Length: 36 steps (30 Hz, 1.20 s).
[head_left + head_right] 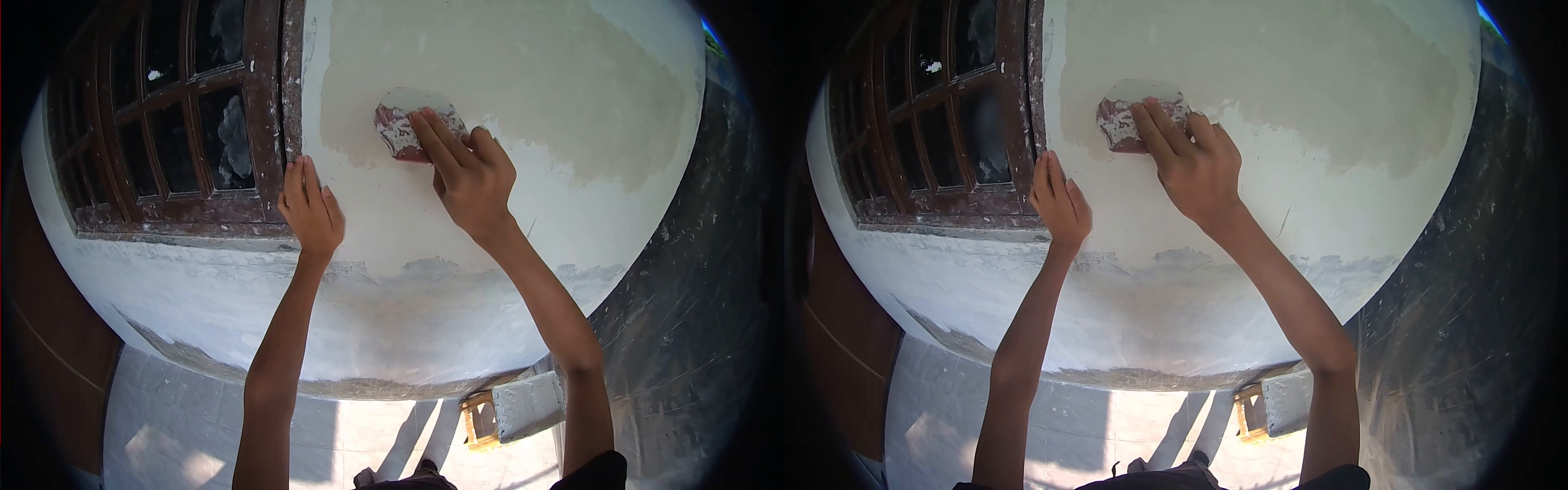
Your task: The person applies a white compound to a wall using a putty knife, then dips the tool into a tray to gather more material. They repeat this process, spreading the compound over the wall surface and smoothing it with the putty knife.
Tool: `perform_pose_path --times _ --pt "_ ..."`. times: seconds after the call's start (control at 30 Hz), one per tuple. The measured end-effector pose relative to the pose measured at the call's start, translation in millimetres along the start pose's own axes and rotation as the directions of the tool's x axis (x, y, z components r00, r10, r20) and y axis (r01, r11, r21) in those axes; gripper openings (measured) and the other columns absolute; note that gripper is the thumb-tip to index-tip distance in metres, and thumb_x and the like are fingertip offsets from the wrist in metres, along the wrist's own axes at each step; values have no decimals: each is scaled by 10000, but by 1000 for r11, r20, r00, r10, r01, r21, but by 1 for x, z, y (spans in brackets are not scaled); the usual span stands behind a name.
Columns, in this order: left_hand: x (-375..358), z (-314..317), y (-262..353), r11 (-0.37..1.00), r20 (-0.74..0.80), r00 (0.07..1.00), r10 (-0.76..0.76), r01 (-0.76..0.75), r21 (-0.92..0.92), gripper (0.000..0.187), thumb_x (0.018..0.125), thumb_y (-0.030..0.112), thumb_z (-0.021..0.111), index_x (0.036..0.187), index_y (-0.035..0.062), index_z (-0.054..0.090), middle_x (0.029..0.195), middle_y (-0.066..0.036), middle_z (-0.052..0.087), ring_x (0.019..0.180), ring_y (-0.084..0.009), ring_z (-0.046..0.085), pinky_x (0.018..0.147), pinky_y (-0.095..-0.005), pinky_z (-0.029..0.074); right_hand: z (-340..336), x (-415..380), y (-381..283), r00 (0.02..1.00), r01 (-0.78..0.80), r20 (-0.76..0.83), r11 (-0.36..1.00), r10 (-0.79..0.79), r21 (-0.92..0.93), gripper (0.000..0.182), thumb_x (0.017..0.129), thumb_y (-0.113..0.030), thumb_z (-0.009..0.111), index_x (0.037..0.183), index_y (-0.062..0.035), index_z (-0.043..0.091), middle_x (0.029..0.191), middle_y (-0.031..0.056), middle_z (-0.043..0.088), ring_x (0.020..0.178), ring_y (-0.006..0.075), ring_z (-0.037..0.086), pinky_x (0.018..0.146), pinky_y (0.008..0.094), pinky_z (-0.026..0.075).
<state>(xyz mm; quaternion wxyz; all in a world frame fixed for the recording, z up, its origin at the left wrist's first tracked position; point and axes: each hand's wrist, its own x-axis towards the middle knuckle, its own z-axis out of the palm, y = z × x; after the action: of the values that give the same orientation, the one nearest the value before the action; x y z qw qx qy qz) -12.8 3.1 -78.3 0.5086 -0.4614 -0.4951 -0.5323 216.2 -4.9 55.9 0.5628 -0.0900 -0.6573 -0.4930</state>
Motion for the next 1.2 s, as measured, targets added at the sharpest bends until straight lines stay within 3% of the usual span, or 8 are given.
perform_pose_path --times 0.1,0.37,0.5,0.67,0.83,0.93,1.03,1.2 --pt "0 -1 0 1000 3 1000 -3 3 8 504 1019 189 312 1450 -63 384 1463 -213 410 1351 -313 389 1010 -416 287 28 16 3 999 -12 -36 998 10 -58 486 701 45 688 1140 -159 732 1106 -29 736 580 128 387 469 209 386" --pt "1 -1 0 1000 3 1000 0 0 -3 509 1020 196 309 1453 -65 375 1454 -216 419 1345 -315 394 1011 -421 289 35 -75 -55 987 24 157 999 -19 -27 445 744 12 641 1188 6 671 1184 143 689 700 118 506 493 231 433" --pt "-2 -1 1 999 -4 1000 -22 22 -36 499 1011 187 332 1445 -50 398 1455 -197 431 1351 -324 395 1004 -439 293 7 -91 -69 973 -51 228 995 31 81 474 723 4 664 1192 -59 687 1152 75 710 686 118 501 496 232 433" --pt "0 3 0 998 -45 998 -34 32 -53 489 996 172 361 1436 -31 426 1449 -179 450 1354 -332 398 998 -456 297 -27 -42 -39 881 -437 350 832 319 343 272 794 -2 691 1050 -91 716 928 12 733 635 146 509 499 258 446" --pt "-1 1 0 998 -32 999 -29 27 -63 490 994 171 358 1431 -40 426 1442 -183 459 1350 -338 406 992 -460 300 -1 -7 -30 729 -678 543 552 418 485 181 897 -101 681 1027 -23 583 772 145 646 649 270 638 550 369 504" --pt "-2 1 0 997 -15 999 -39 38 -67 491 992 169 360 1433 -38 424 1443 -181 459 1354 -339 401 991 -464 300 26 -6 -23 849 -515 426 674 314 529 186 899 -118 681 1008 -10 576 777 160 645 633 285 634 530 382 494" --pt "-3 3 -1 998 -24 999 -41 39 -56 493 991 168 361 1440 -28 421 1446 -174 458 1357 -338 396 990 -468 298 28 1 3 841 -537 364 696 401 476 201 901 -132 682 1004 3 574 769 160 650 615 297 633 528 374 484" --pt "-1 0 -1 1000 10 1000 -21 21 -14 502 1006 184 322 1432 -66 412 1452 -205 430 1351 -328 392 1009 -432 295 2 8 40 611 -769 67 572 789 284 216 953 -187 644 983 22 601 670 99 665 486 114 552 471 247 434"
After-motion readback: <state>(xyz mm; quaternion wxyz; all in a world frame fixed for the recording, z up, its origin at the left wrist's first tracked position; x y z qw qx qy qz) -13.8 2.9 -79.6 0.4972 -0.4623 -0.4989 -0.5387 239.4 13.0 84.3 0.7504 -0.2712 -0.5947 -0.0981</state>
